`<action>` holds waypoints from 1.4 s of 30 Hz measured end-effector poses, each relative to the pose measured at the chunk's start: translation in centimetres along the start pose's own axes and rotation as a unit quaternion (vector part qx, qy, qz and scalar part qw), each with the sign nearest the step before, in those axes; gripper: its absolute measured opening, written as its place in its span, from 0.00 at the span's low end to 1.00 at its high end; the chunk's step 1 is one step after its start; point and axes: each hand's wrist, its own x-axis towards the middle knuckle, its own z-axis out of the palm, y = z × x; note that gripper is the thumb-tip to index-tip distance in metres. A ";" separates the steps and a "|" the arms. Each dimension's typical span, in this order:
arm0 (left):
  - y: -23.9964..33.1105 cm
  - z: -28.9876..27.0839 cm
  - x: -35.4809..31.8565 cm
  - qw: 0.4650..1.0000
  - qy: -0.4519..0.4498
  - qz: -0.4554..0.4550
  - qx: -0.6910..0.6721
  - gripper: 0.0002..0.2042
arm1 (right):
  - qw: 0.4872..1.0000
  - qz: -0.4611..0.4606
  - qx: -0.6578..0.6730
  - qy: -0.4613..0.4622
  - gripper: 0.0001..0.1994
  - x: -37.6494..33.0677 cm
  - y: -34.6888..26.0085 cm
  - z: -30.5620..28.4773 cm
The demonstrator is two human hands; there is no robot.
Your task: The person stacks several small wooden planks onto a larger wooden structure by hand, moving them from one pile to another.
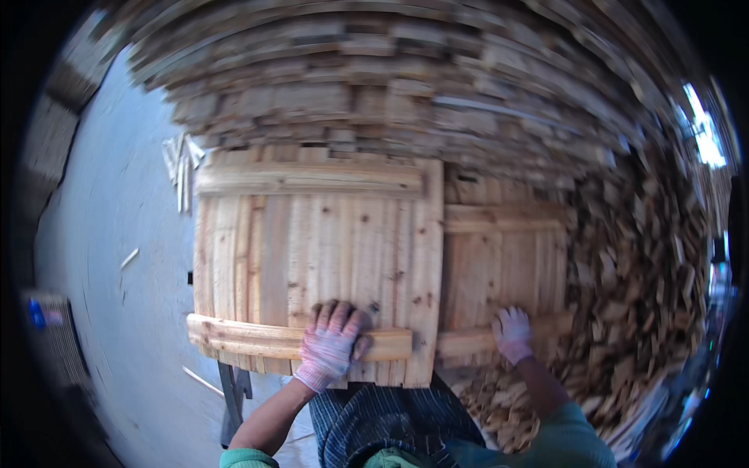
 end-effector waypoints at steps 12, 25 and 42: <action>2.4 2.4 -0.4 0.997 -0.049 0.041 0.053 0.22 | 0.998 0.026 0.036 -0.054 0.15 -0.7 1.4 -1.6; 1.9 1.7 0.0 0.984 -0.159 -0.002 0.076 0.20 | 0.986 0.066 0.145 -0.051 0.18 -2.3 -0.8 -12.9; 79.5 -0.4 33.5 0.818 0.088 0.562 0.085 0.47 | 0.509 0.613 0.428 0.425 0.65 -23.6 39.3 -40.6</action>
